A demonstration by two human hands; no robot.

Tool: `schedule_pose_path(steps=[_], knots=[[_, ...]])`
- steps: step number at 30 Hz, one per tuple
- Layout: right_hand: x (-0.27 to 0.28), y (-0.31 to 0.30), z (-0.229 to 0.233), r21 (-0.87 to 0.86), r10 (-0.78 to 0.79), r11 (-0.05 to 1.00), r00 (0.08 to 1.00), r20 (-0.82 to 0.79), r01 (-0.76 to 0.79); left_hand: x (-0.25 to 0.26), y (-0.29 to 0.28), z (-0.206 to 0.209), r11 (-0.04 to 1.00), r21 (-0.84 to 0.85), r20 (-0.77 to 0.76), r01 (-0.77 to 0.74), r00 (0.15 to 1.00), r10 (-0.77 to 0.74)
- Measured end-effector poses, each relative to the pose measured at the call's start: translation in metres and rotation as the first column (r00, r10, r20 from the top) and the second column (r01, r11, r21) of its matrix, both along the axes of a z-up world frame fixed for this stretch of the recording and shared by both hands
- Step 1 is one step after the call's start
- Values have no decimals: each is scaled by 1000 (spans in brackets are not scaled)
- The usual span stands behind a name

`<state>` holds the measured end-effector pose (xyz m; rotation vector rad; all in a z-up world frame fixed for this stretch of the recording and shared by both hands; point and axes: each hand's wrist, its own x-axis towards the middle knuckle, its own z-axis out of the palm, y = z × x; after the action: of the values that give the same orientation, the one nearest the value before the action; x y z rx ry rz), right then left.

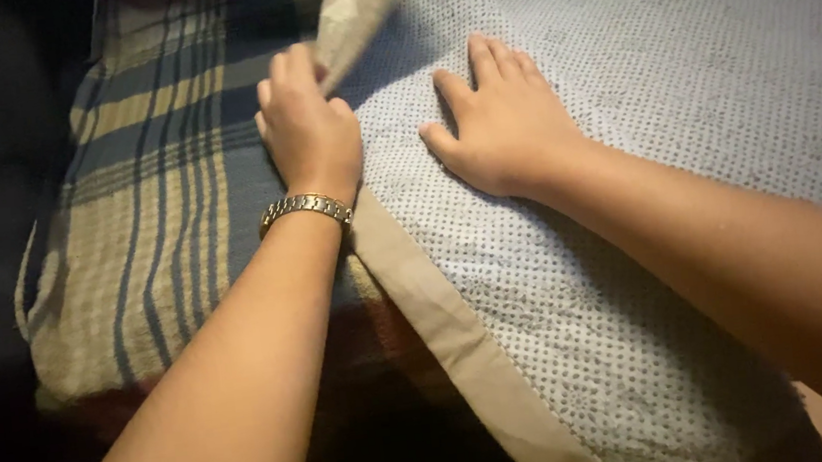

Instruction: Folding a patterned blanket on a bed.

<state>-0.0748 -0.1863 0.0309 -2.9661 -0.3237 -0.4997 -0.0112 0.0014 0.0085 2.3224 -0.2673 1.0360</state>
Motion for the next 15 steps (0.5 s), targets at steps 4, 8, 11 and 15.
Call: schedule_pose_path(steps=[4, 8, 11, 15], knots=[[-6, 2, 4, 17, -32, 999, 999, 10, 32, -4, 0, 1, 996, 55, 29, 73, 997, -75], [-7, -3, 7, 344, 0, 937, 987, 160, -56, -8, -1, 9, 979, 90, 82, 186, 978, -193], [-6, -10, 3, 563, -41, 822, 977, 212, -88, -14, -2, 11, 959, 126, 105, 253, 958, -267], [-1, -22, -3, 703, -47, 648, 907, 419, -292, -22, -4, 12, 922, 212, 114, 325, 928, -353]])
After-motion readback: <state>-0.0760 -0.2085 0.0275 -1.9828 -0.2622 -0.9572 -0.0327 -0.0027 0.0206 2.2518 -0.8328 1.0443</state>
